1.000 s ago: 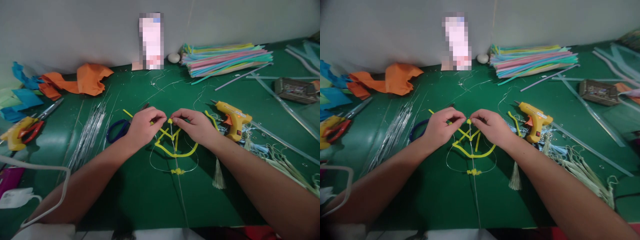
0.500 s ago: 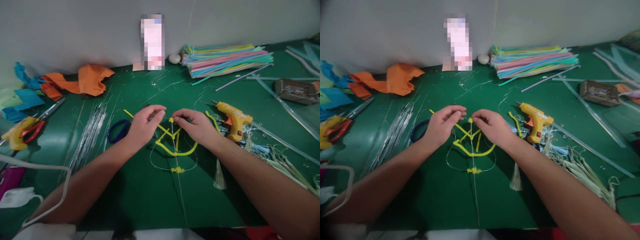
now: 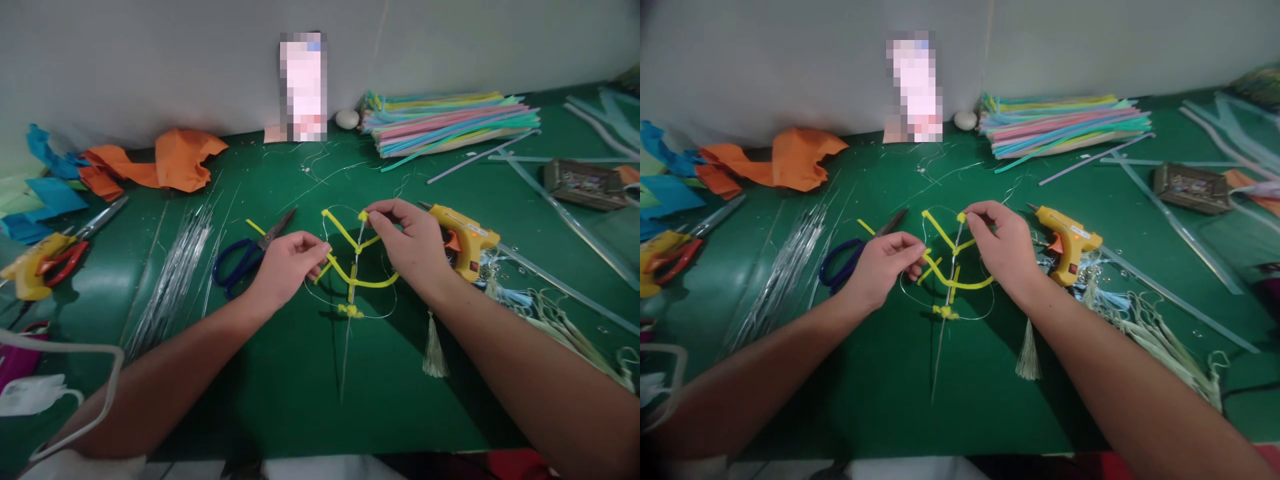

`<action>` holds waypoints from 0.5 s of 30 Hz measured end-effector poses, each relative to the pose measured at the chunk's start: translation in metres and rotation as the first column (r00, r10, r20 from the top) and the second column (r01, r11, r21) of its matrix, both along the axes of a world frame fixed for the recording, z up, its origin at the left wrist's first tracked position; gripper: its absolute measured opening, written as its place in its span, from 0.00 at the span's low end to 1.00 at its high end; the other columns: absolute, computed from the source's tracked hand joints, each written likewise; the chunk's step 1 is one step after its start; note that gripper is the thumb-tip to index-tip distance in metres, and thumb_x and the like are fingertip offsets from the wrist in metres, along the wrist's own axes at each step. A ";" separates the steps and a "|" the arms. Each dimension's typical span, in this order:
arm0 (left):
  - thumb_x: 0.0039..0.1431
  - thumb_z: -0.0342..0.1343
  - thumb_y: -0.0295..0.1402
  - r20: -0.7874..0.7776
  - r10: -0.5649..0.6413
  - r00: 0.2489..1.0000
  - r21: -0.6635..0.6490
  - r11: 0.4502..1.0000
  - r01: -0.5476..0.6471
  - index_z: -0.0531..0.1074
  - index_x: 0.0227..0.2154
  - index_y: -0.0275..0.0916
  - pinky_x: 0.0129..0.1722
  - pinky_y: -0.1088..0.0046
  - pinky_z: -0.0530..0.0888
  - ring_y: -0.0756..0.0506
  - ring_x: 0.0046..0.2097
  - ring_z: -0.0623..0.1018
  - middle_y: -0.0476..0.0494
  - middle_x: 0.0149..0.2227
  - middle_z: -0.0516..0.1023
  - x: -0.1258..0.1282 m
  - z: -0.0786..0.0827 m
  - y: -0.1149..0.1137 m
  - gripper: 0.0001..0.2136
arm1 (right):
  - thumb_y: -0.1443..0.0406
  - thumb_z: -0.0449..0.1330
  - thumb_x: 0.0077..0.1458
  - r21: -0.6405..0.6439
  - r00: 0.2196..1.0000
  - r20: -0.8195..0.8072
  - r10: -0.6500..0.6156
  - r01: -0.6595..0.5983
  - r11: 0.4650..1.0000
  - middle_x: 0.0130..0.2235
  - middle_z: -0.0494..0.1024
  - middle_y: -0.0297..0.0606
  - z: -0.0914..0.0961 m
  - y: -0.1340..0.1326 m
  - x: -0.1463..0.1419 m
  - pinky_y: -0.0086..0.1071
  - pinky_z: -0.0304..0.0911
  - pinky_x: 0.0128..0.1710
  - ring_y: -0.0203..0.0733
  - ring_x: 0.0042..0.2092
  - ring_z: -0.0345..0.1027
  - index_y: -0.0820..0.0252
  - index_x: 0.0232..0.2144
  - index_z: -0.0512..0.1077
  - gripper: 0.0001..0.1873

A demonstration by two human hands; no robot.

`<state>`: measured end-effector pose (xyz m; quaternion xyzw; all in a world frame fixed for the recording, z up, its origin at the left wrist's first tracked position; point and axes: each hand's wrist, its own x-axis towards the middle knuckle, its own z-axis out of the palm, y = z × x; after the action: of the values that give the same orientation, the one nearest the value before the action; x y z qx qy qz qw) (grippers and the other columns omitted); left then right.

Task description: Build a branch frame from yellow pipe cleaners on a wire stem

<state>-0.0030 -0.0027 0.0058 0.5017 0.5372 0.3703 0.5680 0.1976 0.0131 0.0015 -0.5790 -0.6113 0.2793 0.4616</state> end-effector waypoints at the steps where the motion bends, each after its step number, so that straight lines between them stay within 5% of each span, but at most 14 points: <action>1: 0.52 0.64 0.37 -0.004 -0.001 1.000 -0.009 1.000 0.001 0.74 0.28 0.36 0.24 0.76 0.71 0.53 0.23 0.73 0.48 0.24 0.76 0.000 0.000 0.000 0.09 | 0.63 0.59 0.58 0.005 1.000 0.014 -0.008 0.008 1.000 0.36 0.81 0.37 -0.001 0.001 0.000 0.39 0.67 0.41 0.43 0.38 0.73 0.56 0.35 0.77 0.07; 4: 0.52 0.64 0.35 0.012 0.012 1.000 -0.046 0.999 -0.011 0.75 0.28 0.35 0.24 0.76 0.70 0.53 0.23 0.72 0.49 0.23 0.75 0.001 0.000 0.002 0.07 | 0.63 0.58 0.58 0.032 0.995 0.101 -0.004 0.001 0.999 0.37 0.81 0.39 -0.004 0.003 0.002 0.41 0.68 0.42 0.45 0.39 0.74 0.56 0.36 0.77 0.08; 7: 0.52 0.64 0.34 0.051 0.027 0.998 -0.070 0.997 -0.024 0.76 0.28 0.35 0.24 0.77 0.70 0.53 0.23 0.72 0.49 0.23 0.76 0.000 -0.002 0.003 0.07 | 0.64 0.59 0.57 0.212 0.960 0.279 0.013 -0.075 0.974 0.45 0.80 0.44 -0.005 0.003 0.003 0.47 0.66 0.48 0.51 0.48 0.73 0.56 0.42 0.75 0.11; 10: 0.52 0.64 0.34 0.096 0.032 0.995 -0.094 0.995 -0.023 0.76 0.28 0.35 0.23 0.77 0.70 0.53 0.23 0.72 0.49 0.23 0.76 0.001 -0.003 0.003 0.07 | 0.64 0.59 0.58 0.394 0.872 0.487 0.045 -0.266 0.880 0.48 0.79 0.44 -0.002 -0.001 0.000 0.47 0.62 0.51 0.52 0.52 0.70 0.55 0.40 0.75 0.08; 15: 0.51 0.64 0.33 0.172 0.024 0.985 -0.089 0.996 -0.009 0.76 0.28 0.34 0.26 0.77 0.71 0.53 0.24 0.74 0.50 0.22 0.76 0.003 -0.004 0.002 0.07 | 0.63 0.58 0.61 0.421 0.707 0.706 0.050 -0.475 0.773 0.37 0.80 0.38 0.007 -0.013 -0.010 0.40 0.58 0.39 0.46 0.41 0.70 0.57 0.33 0.77 0.08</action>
<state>0.0003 -0.0010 0.0016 0.4378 0.5058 0.3931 0.6308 0.1876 -0.0003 0.0089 -0.3728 -0.8676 -0.0751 0.3204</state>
